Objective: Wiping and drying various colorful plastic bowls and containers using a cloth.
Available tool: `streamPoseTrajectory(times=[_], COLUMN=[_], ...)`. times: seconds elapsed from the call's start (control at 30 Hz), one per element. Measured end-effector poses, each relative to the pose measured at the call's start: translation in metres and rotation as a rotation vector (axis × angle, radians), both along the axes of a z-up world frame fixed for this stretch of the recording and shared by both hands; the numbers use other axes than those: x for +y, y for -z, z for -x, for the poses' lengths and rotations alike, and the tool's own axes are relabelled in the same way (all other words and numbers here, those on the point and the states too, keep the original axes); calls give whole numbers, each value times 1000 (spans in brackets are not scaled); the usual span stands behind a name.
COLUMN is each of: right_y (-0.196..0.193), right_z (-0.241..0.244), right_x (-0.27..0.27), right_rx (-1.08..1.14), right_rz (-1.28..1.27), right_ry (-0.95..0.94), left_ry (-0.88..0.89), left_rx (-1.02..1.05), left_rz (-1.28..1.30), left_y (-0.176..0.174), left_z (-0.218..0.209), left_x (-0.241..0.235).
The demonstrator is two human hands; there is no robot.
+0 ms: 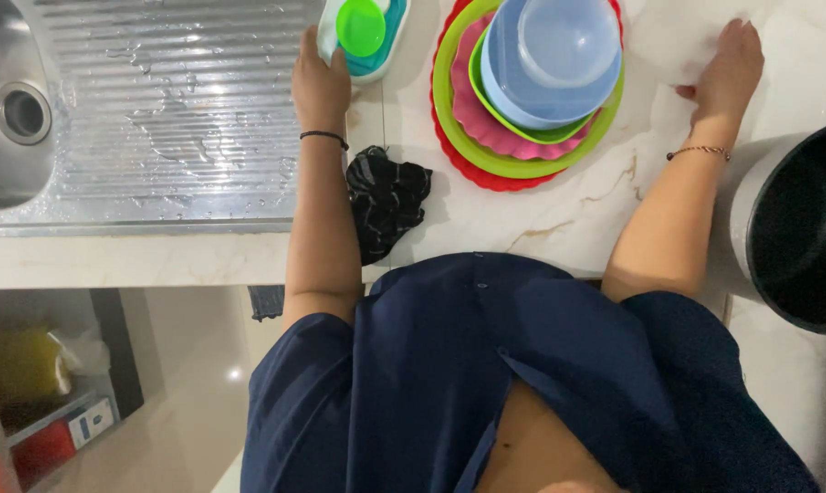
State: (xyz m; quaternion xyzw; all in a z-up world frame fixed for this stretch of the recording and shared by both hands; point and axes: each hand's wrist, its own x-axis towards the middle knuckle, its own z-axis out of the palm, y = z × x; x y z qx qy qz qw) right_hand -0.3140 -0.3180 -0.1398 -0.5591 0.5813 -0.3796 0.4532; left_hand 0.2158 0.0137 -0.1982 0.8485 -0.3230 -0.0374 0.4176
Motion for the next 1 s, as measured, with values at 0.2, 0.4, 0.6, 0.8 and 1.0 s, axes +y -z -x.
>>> streamPoseTrajectory(times=[0.2,0.4,0.6,0.8,1.0], right_y=[-113,-220,-234,-218,-204], right_z=[-74,-144,-164,-163,-151], right_x=[91,213,227,221,212], right_rx=[1016,422,727,847,798], right_rz=[1272,769,981,1072,1296], right_ry=[-5,-866,-957,-938,-840], left_ry=[-25,28,102,229,339], left_rx=[17,429,519,590,603], left_rz=[89,297,433,527,606], left_y=[11,-42,-82,-112,-141], left_z=[-5,23,42,58,76], left_x=[6,29,46,55,51])
